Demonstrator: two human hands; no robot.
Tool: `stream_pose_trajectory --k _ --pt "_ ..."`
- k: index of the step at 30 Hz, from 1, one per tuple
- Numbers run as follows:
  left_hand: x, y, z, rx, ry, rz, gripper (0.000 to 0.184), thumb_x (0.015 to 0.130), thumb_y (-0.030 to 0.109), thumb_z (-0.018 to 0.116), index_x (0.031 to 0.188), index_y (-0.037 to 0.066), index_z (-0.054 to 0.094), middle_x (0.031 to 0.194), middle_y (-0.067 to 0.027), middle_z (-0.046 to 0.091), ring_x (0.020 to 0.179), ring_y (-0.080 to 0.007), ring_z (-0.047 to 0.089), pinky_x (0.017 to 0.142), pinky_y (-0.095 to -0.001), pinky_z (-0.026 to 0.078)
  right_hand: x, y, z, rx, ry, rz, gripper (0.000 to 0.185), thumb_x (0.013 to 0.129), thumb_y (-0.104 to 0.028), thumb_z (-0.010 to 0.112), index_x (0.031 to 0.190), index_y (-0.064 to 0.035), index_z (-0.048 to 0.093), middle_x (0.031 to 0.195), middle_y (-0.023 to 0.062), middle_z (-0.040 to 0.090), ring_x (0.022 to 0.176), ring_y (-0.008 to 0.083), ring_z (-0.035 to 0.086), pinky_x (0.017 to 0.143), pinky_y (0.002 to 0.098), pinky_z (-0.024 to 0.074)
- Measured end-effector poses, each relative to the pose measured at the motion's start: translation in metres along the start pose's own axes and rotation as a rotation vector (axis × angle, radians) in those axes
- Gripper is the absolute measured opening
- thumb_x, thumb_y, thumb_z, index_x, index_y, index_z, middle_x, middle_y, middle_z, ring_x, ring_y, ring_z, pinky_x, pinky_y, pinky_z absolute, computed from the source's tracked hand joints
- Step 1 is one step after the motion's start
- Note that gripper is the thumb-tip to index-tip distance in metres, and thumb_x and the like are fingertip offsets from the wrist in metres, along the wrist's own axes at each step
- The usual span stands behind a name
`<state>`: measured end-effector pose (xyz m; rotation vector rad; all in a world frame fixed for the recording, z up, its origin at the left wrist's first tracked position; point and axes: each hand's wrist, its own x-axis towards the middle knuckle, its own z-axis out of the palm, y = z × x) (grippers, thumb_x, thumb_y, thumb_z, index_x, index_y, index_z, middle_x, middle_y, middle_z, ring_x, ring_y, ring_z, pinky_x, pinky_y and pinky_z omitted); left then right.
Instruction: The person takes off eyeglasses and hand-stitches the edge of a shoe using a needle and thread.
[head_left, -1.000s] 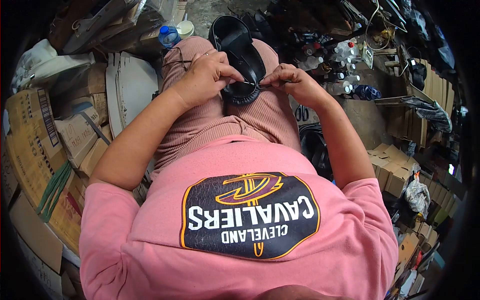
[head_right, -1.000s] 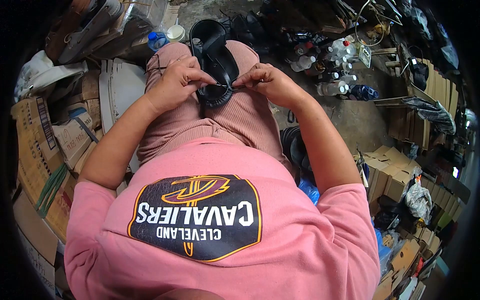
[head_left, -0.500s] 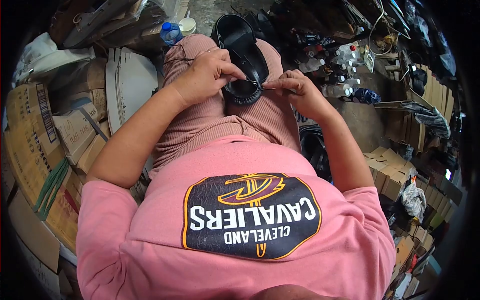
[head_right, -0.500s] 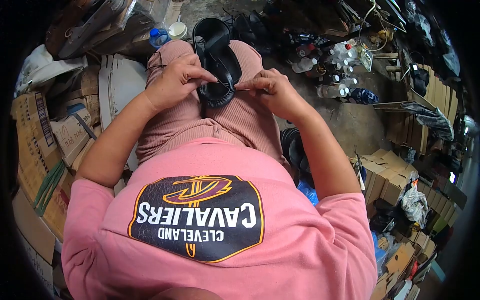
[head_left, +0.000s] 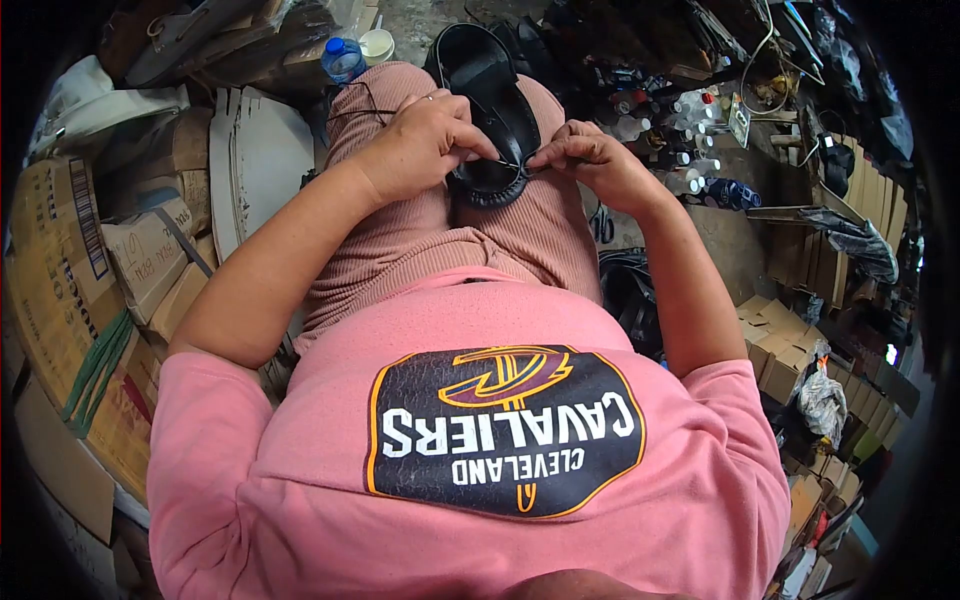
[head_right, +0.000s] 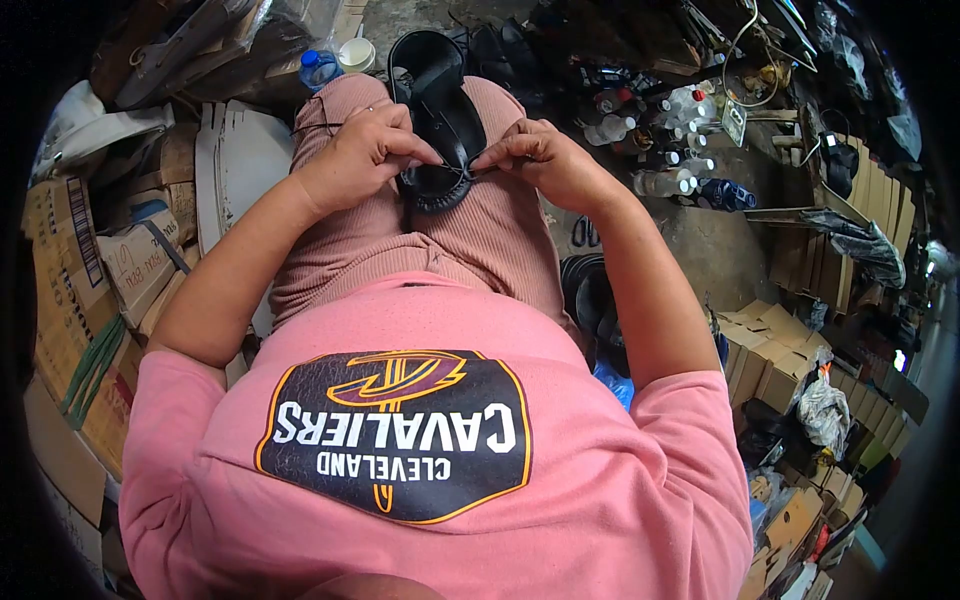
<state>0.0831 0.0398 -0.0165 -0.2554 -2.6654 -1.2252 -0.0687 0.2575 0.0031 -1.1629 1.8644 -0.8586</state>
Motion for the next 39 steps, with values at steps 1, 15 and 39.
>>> stream_pose_trajectory --k 1,15,39 --pt "0.0 0.0 0.0 0.0 -0.002 0.001 0.024 0.071 -0.002 0.068 0.088 0.014 0.074 0.073 -0.0052 0.051 0.071 -0.0209 0.052 0.064 -0.0317 0.043 0.0 -0.001 0.0 0.014 -0.002 0.011 0.029 0.081 0.004 0.057 0.099 -0.0122 0.073 0.092 0.0037 0.057 0.099 0.0198 0.05 0.092 0.0291 0.0399" --pt "-0.004 0.012 0.006 0.127 0.065 0.126 0.021 0.071 0.002 0.069 0.088 0.014 0.072 0.074 -0.0055 0.052 0.074 -0.0236 0.054 0.067 -0.0344 0.043 -0.004 -0.005 0.002 0.063 -0.026 0.033 0.04 0.075 0.012 0.054 0.102 -0.0112 0.073 0.087 -0.0009 0.053 0.092 0.014 0.049 0.089 0.0233 0.0387" --pt "-0.011 0.018 0.008 0.113 0.018 -0.06 0.017 0.07 0.001 0.071 0.084 0.01 0.072 0.078 -0.0055 0.06 0.076 -0.0223 0.057 0.067 -0.0323 0.045 -0.021 0.005 0.029 -0.021 0.155 -0.033 0.051 0.068 0.011 0.055 0.106 -0.0188 0.072 0.079 -0.0025 0.058 0.086 0.014 0.05 0.086 0.0248 0.0415"
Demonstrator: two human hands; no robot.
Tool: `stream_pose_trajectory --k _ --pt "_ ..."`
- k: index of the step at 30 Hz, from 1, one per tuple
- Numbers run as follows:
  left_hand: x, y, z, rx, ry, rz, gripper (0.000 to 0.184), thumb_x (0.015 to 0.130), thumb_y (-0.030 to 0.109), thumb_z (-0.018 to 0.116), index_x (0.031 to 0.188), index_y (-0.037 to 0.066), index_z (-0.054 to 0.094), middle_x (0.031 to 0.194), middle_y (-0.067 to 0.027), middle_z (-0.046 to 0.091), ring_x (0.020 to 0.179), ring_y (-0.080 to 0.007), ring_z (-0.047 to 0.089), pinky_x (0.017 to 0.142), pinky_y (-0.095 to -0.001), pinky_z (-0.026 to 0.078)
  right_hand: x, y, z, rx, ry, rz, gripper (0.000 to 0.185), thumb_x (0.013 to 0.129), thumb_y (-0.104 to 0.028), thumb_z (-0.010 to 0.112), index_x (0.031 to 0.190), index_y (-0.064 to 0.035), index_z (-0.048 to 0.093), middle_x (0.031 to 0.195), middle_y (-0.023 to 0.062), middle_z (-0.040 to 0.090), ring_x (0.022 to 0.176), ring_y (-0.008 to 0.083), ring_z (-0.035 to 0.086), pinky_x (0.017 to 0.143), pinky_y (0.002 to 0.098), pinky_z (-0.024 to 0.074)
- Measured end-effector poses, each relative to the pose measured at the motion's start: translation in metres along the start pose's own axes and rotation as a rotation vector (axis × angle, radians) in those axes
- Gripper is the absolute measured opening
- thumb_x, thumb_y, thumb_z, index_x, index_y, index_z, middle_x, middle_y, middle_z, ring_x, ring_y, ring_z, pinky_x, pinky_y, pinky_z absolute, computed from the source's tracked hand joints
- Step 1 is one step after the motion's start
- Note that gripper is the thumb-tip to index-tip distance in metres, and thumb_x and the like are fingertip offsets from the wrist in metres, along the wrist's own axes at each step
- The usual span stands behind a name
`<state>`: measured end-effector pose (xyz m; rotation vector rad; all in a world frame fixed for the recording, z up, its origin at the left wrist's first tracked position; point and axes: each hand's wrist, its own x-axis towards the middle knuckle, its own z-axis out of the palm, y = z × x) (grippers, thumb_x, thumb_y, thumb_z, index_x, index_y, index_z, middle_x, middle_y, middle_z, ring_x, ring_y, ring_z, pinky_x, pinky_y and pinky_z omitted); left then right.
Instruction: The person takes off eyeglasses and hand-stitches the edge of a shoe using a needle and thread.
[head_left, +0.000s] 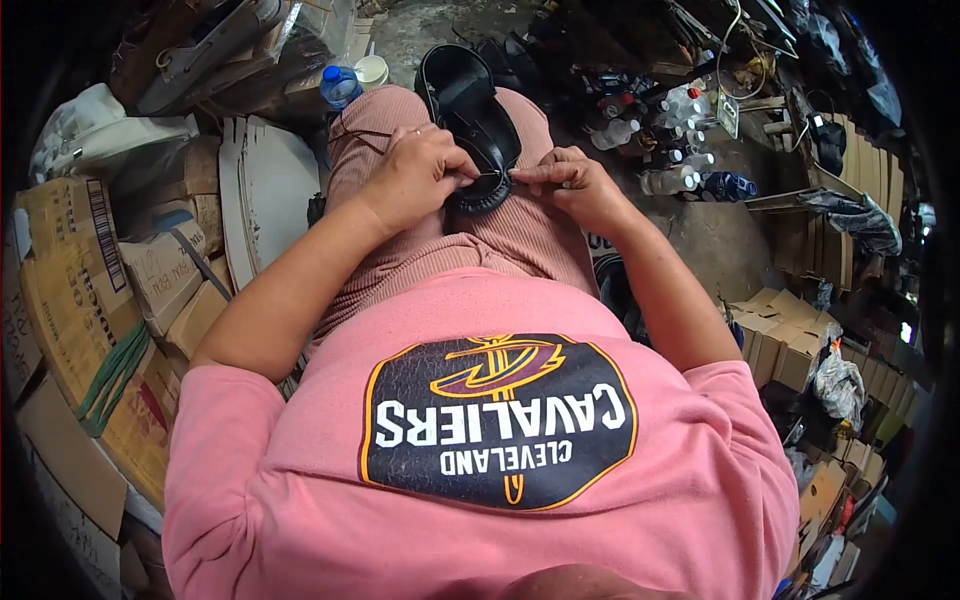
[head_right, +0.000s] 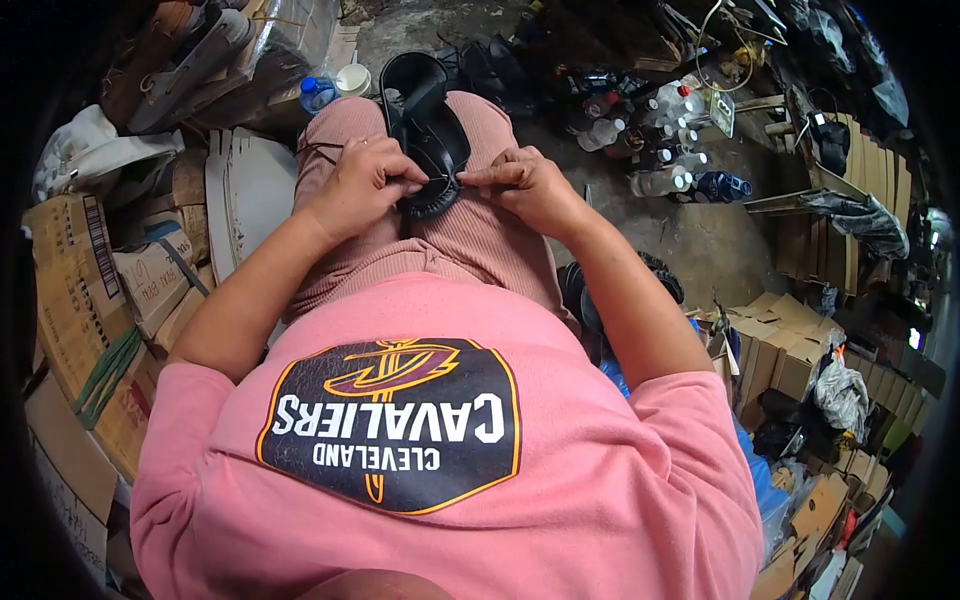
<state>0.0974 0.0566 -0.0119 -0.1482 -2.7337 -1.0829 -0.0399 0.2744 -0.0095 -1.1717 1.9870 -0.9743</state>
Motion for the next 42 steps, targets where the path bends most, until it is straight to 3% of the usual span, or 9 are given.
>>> stream_pose_trajectory --k 4,8,14,20,22,26,30,35,42 --pt "-0.001 0.0 0.003 0.004 0.123 0.065 0.023 0.07 -0.002 0.069 0.088 0.011 0.073 0.077 -0.0058 0.059 0.076 -0.0215 0.056 0.069 -0.0317 0.045 -0.001 -0.007 -0.005 -0.046 0.038 -0.018 0.046 0.068 0.007 0.059 0.103 -0.02 0.073 0.079 -0.0011 0.062 0.085 0.0159 0.052 0.084 0.0261 0.0431" --pt "0.009 -0.009 -0.004 -0.086 -0.016 -0.06 0.025 0.07 -0.003 0.069 0.089 0.011 0.073 0.077 -0.0051 0.058 0.076 -0.0202 0.056 0.07 -0.0305 0.045 0.005 0.004 -0.006 0.066 0.034 -0.035 0.042 0.07 0.006 0.061 0.102 -0.0182 0.073 0.079 0.0004 0.063 0.083 0.0158 0.053 0.083 0.0263 0.044" --pt "0.022 -0.02 0.003 -0.158 -0.052 0.062 0.021 0.07 -0.004 0.069 0.085 0.01 0.073 0.075 -0.0036 0.058 0.074 -0.0189 0.056 0.068 -0.0285 0.046 0.011 0.007 -0.005 0.123 0.004 -0.041 0.039 0.072 0.005 0.063 0.102 -0.0165 0.073 0.08 0.0035 0.063 0.08 0.0157 0.055 0.081 0.0263 0.0447" --pt "0.011 -0.009 0.0 -0.144 -0.093 0.029 0.022 0.069 -0.002 0.071 0.087 0.009 0.072 0.076 -0.0035 0.059 0.079 -0.0202 0.057 0.07 -0.0302 0.046 0.004 -0.007 -0.006 -0.03 0.037 -0.069 0.036 0.069 0.003 0.067 0.098 -0.0167 0.074 0.081 0.003 0.064 0.082 0.018 0.057 0.081 0.0293 0.0444" --pt "0.006 -0.006 -0.003 -0.043 0.028 0.081 0.022 0.069 -0.002 0.071 0.088 0.009 0.071 0.077 -0.0039 0.059 0.08 -0.0203 0.058 0.071 -0.0309 0.046 -0.001 -0.011 -0.003 -0.192 0.107 -0.149 0.034 0.068 0.002 0.066 0.094 -0.0188 0.074 0.081 0.0008 0.065 0.084 0.0196 0.056 0.085 0.0316 0.0427" --pt "0.013 -0.01 -0.017 -0.001 -0.073 0.038 0.018 0.069 -0.002 0.071 0.085 0.007 0.071 0.08 -0.0052 0.06 0.083 -0.0211 0.058 0.072 -0.0316 0.047 0.0 -0.008 -0.008 -0.226 0.076 -0.147 0.034 0.068 0.0 0.066 0.093 -0.0209 0.075 0.08 -0.0014 0.064 0.086 0.02 0.055 0.087 0.0327 0.0412" --pt "0.034 -0.025 -0.018 0.06 -0.096 0.189 0.016 0.068 -0.001 0.071 0.081 0.009 0.07 0.079 -0.0035 0.062 0.08 -0.0214 0.057 0.073 -0.0311 0.046 0.012 0.0 -0.012 -0.133 0.026 -0.125 0.037 0.068 0.002 0.063 0.094 -0.0211 0.074 0.08 -0.0017 0.063 0.088 0.0185 0.055 0.089 0.0319 0.0409" --pt "0.036 -0.03 -0.012 -0.036 -0.188 0.098 0.015 0.067 0.0 0.072 0.078 0.01 0.07 0.079 -0.0032 0.063 0.083 -0.0208 0.057 0.076 -0.0324 0.045 0.014 0.004 -0.011 0.04 -0.04 -0.112 0.039 0.068 0.005 0.061 0.096 -0.019 0.074 0.081 -0.0007 0.063 0.086 0.0172 0.055 0.091 0.0306 0.0398" --pt "-0.006 0.0 -0.004 0.1 -0.102 0.006 0.01 0.071 0.009 0.07 0.08 0.014 0.07 0.078 0.0007 0.062 0.085 -0.0188 0.056 0.086 -0.0362 0.034 -0.005 -0.002 0.007 -0.047 0.142 -0.108 0.024 0.072 -0.01 0.074 0.094 -0.0179 0.075 0.074 0.0016 0.062 0.078 0.0179 0.055 0.086 0.0302 0.0394"
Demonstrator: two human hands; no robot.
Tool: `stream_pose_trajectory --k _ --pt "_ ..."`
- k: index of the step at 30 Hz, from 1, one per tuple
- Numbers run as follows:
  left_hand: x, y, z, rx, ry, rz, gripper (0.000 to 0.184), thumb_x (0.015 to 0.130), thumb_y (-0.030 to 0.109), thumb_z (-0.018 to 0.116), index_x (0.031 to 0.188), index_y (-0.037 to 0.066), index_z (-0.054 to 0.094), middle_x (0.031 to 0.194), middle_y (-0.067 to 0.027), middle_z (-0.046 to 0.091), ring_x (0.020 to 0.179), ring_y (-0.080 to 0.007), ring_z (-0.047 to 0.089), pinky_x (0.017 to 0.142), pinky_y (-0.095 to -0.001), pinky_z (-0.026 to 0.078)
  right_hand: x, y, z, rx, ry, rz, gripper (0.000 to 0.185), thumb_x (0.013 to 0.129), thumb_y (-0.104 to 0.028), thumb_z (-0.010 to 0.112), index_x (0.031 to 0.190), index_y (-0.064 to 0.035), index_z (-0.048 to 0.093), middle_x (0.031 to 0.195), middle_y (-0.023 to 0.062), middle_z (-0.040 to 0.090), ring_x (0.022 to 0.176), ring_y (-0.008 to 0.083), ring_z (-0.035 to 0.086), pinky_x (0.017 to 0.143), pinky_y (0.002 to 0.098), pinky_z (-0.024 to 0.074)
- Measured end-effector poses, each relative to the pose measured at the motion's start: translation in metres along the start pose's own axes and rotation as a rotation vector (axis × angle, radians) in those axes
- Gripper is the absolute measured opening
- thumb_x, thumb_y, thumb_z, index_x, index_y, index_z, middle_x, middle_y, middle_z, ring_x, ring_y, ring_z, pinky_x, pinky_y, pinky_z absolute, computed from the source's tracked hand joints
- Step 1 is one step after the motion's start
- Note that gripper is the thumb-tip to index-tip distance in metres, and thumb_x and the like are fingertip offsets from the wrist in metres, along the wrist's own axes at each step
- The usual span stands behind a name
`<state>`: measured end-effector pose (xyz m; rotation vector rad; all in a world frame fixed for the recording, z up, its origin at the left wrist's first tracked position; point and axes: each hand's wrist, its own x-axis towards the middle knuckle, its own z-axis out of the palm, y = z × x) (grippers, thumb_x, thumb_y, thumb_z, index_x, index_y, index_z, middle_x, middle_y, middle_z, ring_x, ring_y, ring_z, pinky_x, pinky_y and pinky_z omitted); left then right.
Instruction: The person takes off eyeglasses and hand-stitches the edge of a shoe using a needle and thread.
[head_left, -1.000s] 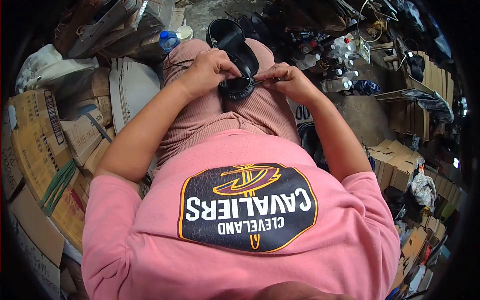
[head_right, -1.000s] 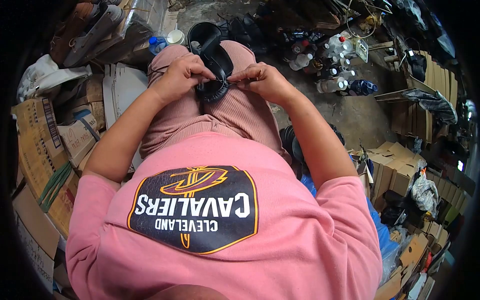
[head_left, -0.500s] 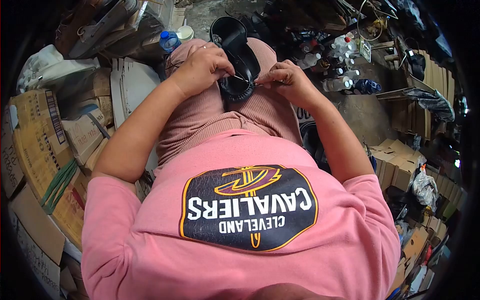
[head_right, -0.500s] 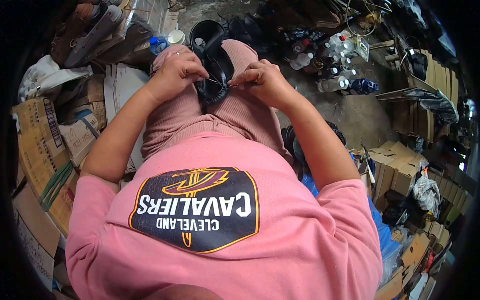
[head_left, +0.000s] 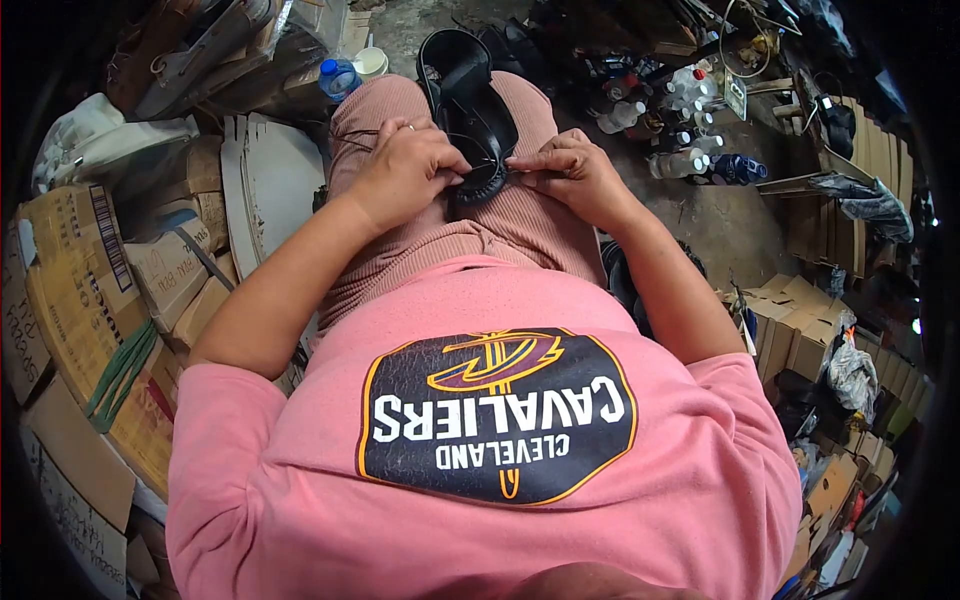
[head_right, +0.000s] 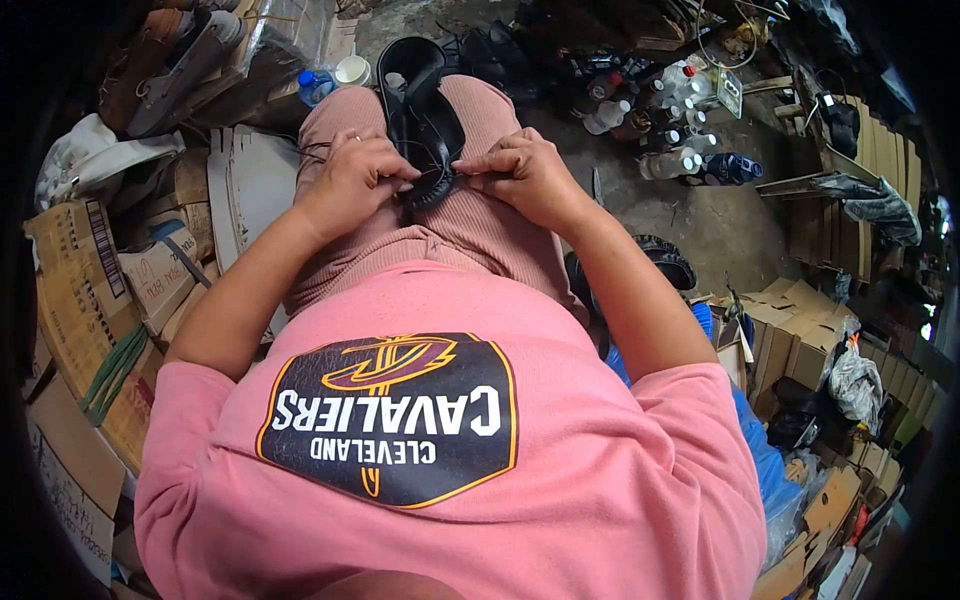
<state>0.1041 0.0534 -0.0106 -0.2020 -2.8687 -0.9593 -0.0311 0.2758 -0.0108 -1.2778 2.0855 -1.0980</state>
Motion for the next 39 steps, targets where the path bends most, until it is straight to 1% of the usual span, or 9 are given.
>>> stream_pose_trajectory --k 6,15,17,20,24,27,30,33,39 --pt "0.009 -0.002 -0.004 -0.045 0.03 -0.085 0.014 0.072 0.007 0.07 0.085 0.013 0.071 0.081 0.0002 0.065 0.086 -0.0189 0.058 0.088 -0.038 0.033 0.002 0.002 0.004 0.041 0.043 -0.038 0.024 0.075 -0.008 0.073 0.098 -0.015 0.074 0.078 0.0021 0.065 0.076 0.0149 0.057 0.083 0.0283 0.0423" --pt "0.017 0.011 0.013 -0.231 0.047 -0.296 0.016 0.073 0.018 0.072 0.089 0.015 0.069 0.078 0.0005 0.068 0.085 -0.0169 0.06 0.087 -0.0366 0.032 0.008 0.002 0.008 0.385 0.01 0.188 0.021 0.078 -0.004 0.071 0.099 -0.0068 0.071 0.087 0.001 0.067 0.078 0.0065 0.058 0.074 0.0202 0.0476" --pt "0.019 0.016 0.016 -0.272 0.072 -0.324 0.02 0.071 0.005 0.071 0.09 0.005 0.065 0.077 -0.0063 0.067 0.072 -0.0154 0.063 0.07 -0.0287 0.049 0.011 -0.002 0.009 0.476 -0.021 0.317 0.018 0.079 -0.004 0.071 0.097 -0.0052 0.071 0.088 0.0012 0.067 0.078 0.0062 0.058 0.074 0.0206 0.048" --pt "0.022 0.016 0.02 -0.312 0.066 -0.31 0.019 0.073 0.002 0.069 0.09 0.003 0.062 0.074 -0.0058 0.066 0.067 -0.0126 0.063 0.066 -0.0255 0.049 0.017 -0.011 0.005 0.459 -0.047 0.362 0.013 0.079 -0.006 0.072 0.092 -0.004 0.071 0.086 0.0016 0.068 0.077 0.0058 0.058 0.073 0.0213 0.0482" --pt "0.027 0.014 0.011 -0.407 -0.046 -0.39 0.023 0.072 0.015 0.073 0.092 0.01 0.063 0.076 -0.003 0.067 0.082 -0.019 0.063 0.08 -0.0352 0.043 0.028 -0.006 0.002 0.288 -0.093 0.363 0.011 0.079 -0.008 0.072 0.088 -0.0034 0.07 0.082 0.0017 0.068 0.076 0.0058 0.058 0.071 0.0214 0.0479" --pt "0.026 0.008 -0.01 -0.47 -0.09 -0.371 0.021 0.071 0.012 0.073 0.09 0.009 0.064 0.075 -0.0048 0.067 0.082 -0.021 0.063 0.076 -0.0332 0.046 0.03 0.001 0.003 0.23 -0.119 0.269 0.009 0.078 -0.008 0.072 0.086 -0.0029 0.069 0.078 0.0015 0.067 0.074 0.006 0.059 0.07 0.0213 0.0475" --pt "0.028 0.001 -0.022 -0.112 0.099 -0.118 0.016 0.072 0.015 0.072 0.087 0.01 0.068 0.079 -0.0057 0.067 0.085 -0.0229 0.062 0.078 -0.0353 0.046 0.031 0.003 0.003 0.339 -0.134 0.27 0.007 0.078 -0.007 0.072 0.082 -0.0028 0.069 0.077 0.0007 0.067 0.074 0.0061 0.059 0.07 0.0213 0.0475" --pt "0.034 0.01 -0.012 0.026 0.025 0.05 0.012 0.071 0.01 0.072 0.082 0.007 0.069 0.079 -0.0082 0.066 0.08 -0.0264 0.059 0.073 -0.0356 0.047 0.033 -0.002 0.002 0.462 -0.155 0.357 0.007 0.078 -0.007 0.072 0.081 -0.0026 0.068 0.076 0.0001 0.066 0.073 0.006 0.059 0.069 0.0209 0.0475" --pt "0.035 0.012 -0.016 0.072 -0.125 0.059 0.005 0.077 0.014 0.064 0.08 0.01 0.064 0.079 -0.0046 0.065 0.086 -0.0279 0.058 0.079 -0.0426 0.043 0.029 -0.002 -0.008 0.405 -0.194 0.35 0.007 0.082 -0.006 0.069 0.08 -0.0017 0.065 0.081 -0.0002 0.064 0.075 0.0057 0.058 0.072 0.0203 0.0471"
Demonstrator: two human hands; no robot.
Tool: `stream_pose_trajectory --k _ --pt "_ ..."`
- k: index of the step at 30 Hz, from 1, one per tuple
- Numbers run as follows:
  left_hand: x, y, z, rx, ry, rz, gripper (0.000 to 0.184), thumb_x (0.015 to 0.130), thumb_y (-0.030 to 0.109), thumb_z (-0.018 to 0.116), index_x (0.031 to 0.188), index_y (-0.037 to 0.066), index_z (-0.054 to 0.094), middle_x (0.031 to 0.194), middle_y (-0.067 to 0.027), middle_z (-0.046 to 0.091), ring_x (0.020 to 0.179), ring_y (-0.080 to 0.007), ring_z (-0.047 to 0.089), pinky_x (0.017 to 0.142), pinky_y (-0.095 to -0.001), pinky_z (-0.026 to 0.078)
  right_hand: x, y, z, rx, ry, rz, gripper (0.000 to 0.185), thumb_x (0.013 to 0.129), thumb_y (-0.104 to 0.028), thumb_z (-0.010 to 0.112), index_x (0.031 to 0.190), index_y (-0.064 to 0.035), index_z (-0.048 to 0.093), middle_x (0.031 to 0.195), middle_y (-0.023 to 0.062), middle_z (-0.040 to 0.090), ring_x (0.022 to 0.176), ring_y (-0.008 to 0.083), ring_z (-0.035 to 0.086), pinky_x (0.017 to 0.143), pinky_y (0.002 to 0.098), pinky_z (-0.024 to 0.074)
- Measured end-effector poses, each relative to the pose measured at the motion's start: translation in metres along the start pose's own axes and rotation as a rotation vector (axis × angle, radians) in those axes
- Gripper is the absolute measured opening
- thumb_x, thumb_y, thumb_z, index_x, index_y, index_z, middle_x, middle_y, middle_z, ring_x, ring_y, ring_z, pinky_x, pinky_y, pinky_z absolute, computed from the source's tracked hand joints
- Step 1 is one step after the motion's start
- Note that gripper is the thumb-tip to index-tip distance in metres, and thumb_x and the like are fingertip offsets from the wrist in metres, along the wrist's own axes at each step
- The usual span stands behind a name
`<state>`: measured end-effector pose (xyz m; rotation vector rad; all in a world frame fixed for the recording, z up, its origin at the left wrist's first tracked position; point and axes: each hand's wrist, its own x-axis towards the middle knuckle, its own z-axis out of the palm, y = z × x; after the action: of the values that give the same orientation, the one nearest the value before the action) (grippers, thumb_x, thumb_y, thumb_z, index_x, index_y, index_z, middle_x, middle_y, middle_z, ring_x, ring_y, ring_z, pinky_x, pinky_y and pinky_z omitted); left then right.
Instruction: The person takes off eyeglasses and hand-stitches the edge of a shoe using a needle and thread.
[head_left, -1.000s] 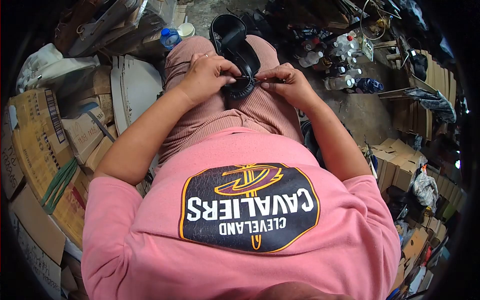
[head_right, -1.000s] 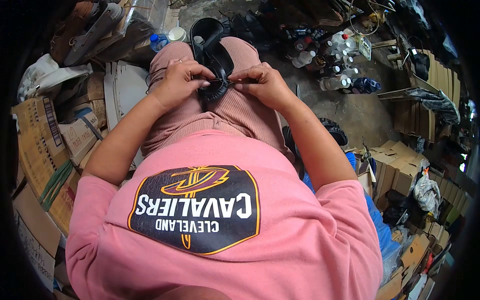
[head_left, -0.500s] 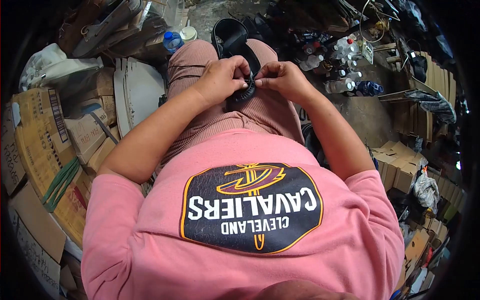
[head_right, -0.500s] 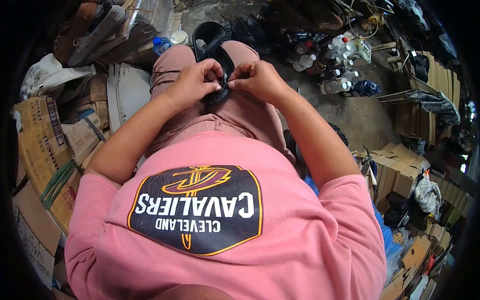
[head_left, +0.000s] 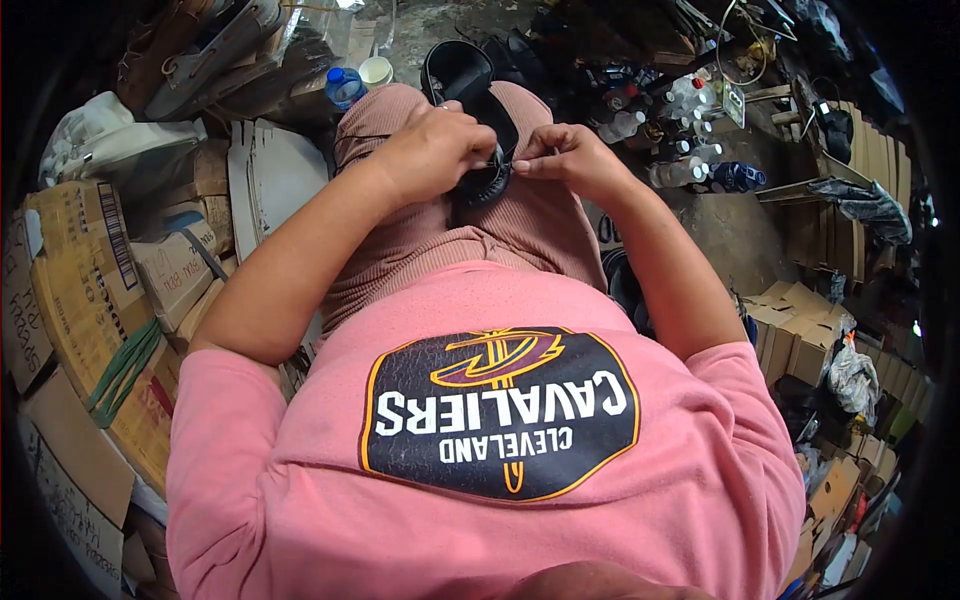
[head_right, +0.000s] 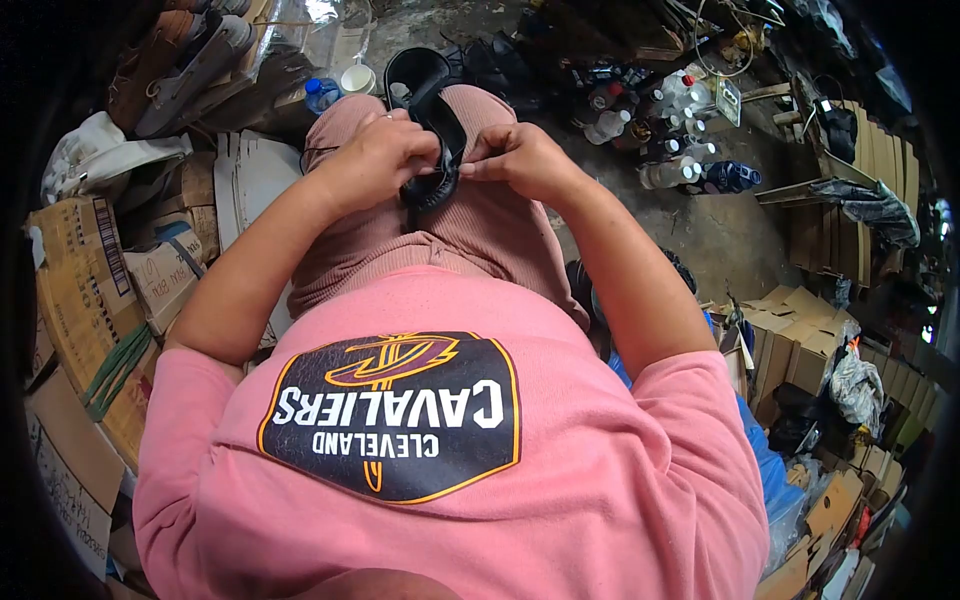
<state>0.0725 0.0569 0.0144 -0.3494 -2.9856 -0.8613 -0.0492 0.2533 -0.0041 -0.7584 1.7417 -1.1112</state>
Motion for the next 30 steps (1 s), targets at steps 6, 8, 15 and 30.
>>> stream_pose_trajectory --k 6,8,15,30 --pt "-0.013 -0.004 -0.004 -0.019 -0.032 -0.071 0.005 0.079 0.01 0.059 0.084 0.008 0.06 0.08 -0.0103 0.064 0.084 -0.0324 0.059 0.074 -0.043 0.045 -0.017 0.006 -0.017 0.239 -0.001 -0.026 0.012 0.082 -0.014 0.072 0.086 -0.0057 0.065 0.089 -0.0022 0.062 0.084 0.0057 0.056 0.08 0.0213 0.0444" --pt "-0.007 0.002 -0.002 -0.033 -0.076 -0.123 0.006 0.08 0.009 0.057 0.085 0.007 0.06 0.081 -0.0128 0.064 0.085 -0.0338 0.06 0.074 -0.0434 0.046 -0.014 0.011 -0.016 0.052 0.046 -0.078 0.012 0.082 -0.013 0.072 0.088 -0.0052 0.065 0.092 -0.002 0.06 0.087 0.0059 0.055 0.08 0.0212 0.044" --pt "0.007 0.01 0.001 -0.154 -0.19 -0.197 0.018 0.086 0.017 0.054 0.093 0.004 0.064 0.087 -0.019 0.065 0.085 -0.0363 0.063 0.075 -0.0433 0.049 -0.041 0.013 -0.023 0.121 0.035 0.031 0.012 0.08 -0.009 0.072 0.086 -0.0009 0.065 0.1 0.0014 0.053 0.088 0.01 0.056 0.08 0.0239 0.0454" --pt "0.025 0.013 0.005 -0.207 -0.202 -0.324 0.04 0.084 0.037 0.062 0.076 -0.002 0.063 0.061 -0.0151 0.057 0.054 -0.0246 0.056 0.057 -0.0366 0.045 -0.024 -0.023 -0.038 -0.744 0.447 -0.327 0.016 0.082 -0.017 0.066 0.094 -0.0057 0.064 0.089 0.003 0.062 0.09 0.0205 0.059 0.08 0.0326 0.0468"
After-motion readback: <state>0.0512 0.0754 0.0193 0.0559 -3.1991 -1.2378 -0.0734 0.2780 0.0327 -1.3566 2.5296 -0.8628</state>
